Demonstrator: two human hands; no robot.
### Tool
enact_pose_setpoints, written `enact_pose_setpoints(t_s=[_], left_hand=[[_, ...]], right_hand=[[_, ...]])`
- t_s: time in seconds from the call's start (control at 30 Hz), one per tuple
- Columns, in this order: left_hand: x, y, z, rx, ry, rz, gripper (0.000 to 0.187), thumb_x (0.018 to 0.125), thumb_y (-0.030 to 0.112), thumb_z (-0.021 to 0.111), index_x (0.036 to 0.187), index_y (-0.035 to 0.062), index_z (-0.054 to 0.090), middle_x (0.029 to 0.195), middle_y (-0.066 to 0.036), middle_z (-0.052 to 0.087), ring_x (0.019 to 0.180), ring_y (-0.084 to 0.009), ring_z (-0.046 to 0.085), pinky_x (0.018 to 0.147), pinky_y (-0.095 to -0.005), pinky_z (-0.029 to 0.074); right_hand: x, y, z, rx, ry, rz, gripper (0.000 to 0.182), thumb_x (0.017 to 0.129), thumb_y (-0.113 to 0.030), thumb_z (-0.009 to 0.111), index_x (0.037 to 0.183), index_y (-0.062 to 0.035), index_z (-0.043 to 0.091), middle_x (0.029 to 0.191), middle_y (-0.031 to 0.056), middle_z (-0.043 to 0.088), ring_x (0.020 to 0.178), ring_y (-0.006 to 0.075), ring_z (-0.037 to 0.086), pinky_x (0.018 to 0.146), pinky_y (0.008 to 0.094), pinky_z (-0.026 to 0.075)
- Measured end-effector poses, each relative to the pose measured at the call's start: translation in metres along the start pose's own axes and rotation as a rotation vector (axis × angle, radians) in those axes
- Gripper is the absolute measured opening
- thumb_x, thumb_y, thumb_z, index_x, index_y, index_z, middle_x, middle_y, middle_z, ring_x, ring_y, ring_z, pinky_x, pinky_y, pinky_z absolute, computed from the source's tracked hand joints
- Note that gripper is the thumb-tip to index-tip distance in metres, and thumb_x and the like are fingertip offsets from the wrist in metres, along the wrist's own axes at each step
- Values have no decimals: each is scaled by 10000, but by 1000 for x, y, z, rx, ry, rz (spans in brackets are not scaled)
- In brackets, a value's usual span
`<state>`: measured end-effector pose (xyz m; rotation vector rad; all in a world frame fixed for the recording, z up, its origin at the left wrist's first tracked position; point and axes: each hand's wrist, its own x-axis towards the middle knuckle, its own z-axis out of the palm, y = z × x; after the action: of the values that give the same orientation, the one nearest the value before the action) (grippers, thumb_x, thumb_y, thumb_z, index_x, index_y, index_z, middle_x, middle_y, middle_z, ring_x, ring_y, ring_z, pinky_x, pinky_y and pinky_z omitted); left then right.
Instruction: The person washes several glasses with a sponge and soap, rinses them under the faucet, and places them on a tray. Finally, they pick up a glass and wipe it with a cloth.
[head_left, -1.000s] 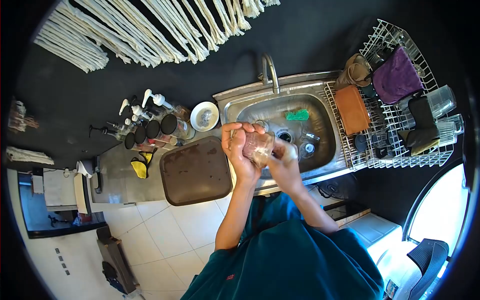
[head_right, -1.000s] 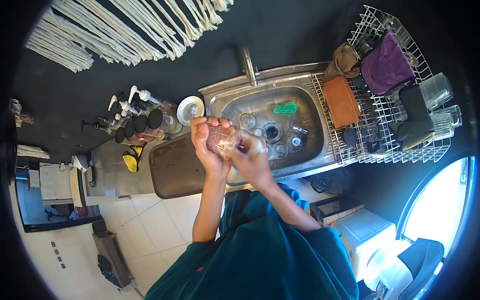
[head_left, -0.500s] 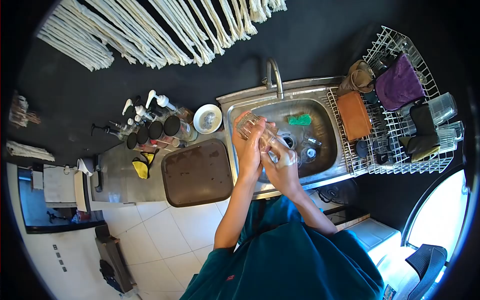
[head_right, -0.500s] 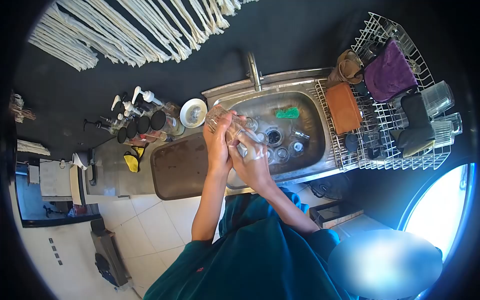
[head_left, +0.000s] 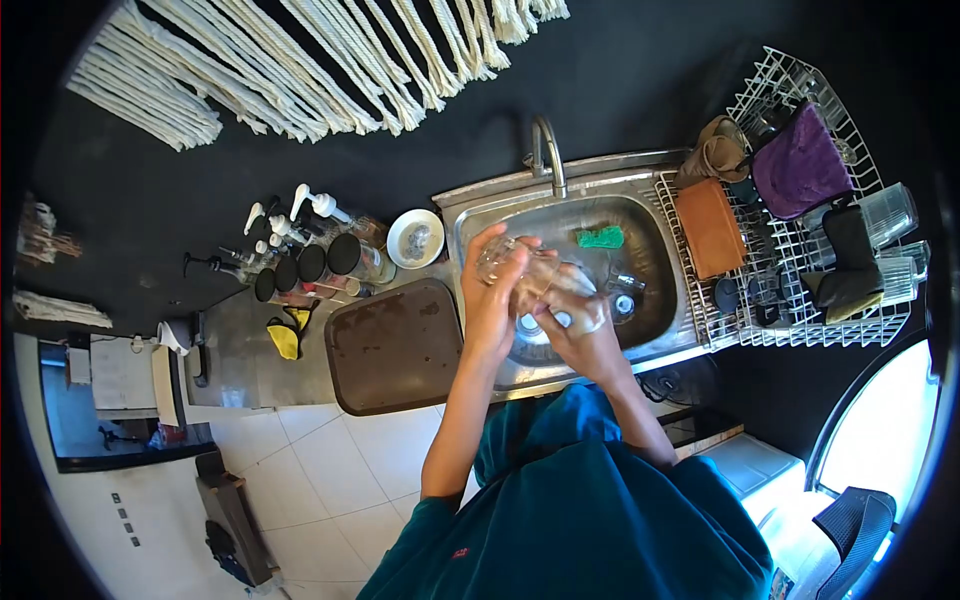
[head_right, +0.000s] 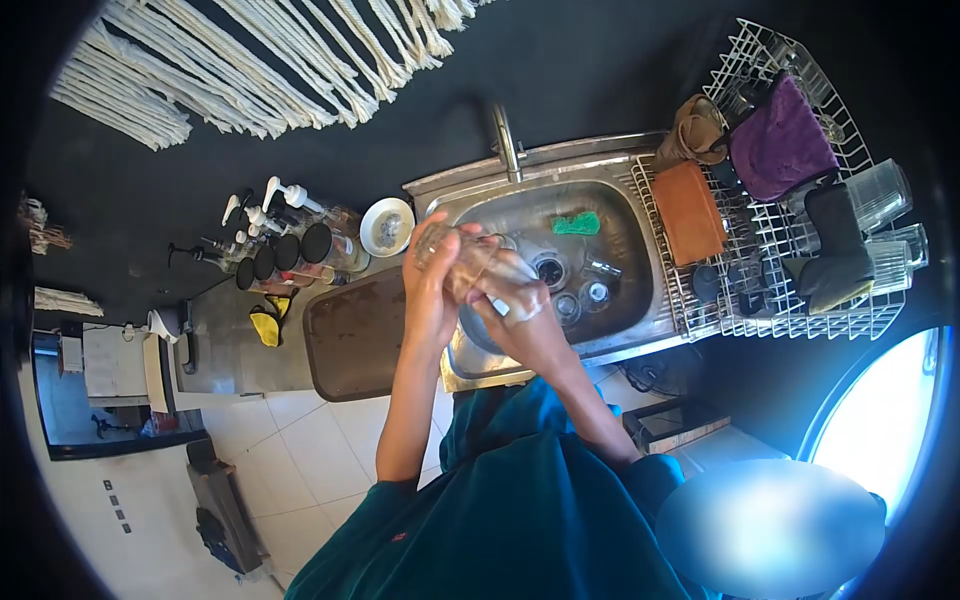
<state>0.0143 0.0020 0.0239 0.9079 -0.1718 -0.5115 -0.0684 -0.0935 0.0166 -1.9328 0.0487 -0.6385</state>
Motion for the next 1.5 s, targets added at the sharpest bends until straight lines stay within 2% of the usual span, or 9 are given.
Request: enact_pose_setpoints(t_s=[0.13,0.2,0.23,0.47,0.63,0.93,1.1,1.37,1.5], left_hand=[[5,-10,1,-2,33,67,420,833,138,612,1191,57,409,965,-155,583,970,-321,615,810,-414,539],[9,-18,-6,-130,-100,113,467,810,156,637,1206,59,409,998,-171,585,988,-324,608,836,-413,528],[11,-20,-8,-260,-233,156,515,786,174,663,1220,61,410,1030,-188,587,1005,-327,600,861,-413,516],[14,8,-24,25,-387,-106,695,757,303,726,1307,57,380,1144,-189,564,1106,-286,551,963,-402,437],[7,34,-26,452,-375,-250,516,792,381,730,1103,50,483,833,-16,590,660,-63,562,469,-198,401],[-4,11,-20,486,-207,65,500,757,194,772,1125,18,484,956,-66,619,856,-140,607,760,-279,496],[-10,21,-6,352,-265,83,634,723,205,793,1231,37,451,1019,-106,602,943,-204,600,902,-373,461],[-2,-9,11,-309,226,113,255,871,324,555,933,91,471,813,-63,537,769,-261,587,786,-445,500],[-5,-14,9,-252,17,274,240,849,290,534,919,71,464,794,-96,525,750,-258,568,766,-446,492]], right_hand=[[-3,15,11,-129,78,-135,162,803,-59,632,958,-12,638,934,137,647,873,294,622,777,362,483],[-2,12,16,1098,73,622,160,876,-65,573,1013,2,619,1008,96,642,933,180,615,799,318,478],[0,-2,13,1241,116,572,161,922,-64,520,1032,24,597,1037,67,622,970,117,579,814,281,468],[-10,1,8,691,157,316,201,842,31,594,1042,31,614,1072,125,628,1039,196,588,892,357,463],[6,-6,-22,48,-49,-94,216,741,28,652,955,-2,641,1208,147,591,1070,379,551,890,388,456],[2,23,-13,1093,-43,663,112,875,-41,563,968,15,593,965,114,650,794,154,603,766,292,469],[-4,10,-1,1215,93,657,152,929,-68,494,1006,31,579,848,41,596,749,92,566,691,248,464],[-13,2,16,100,2,176,186,824,-35,606,1001,-9,551,860,36,598,758,111,584,636,283,480],[-6,-9,16,1212,158,752,143,928,-79,491,1062,-36,514,951,47,587,878,103,593,750,257,496]])
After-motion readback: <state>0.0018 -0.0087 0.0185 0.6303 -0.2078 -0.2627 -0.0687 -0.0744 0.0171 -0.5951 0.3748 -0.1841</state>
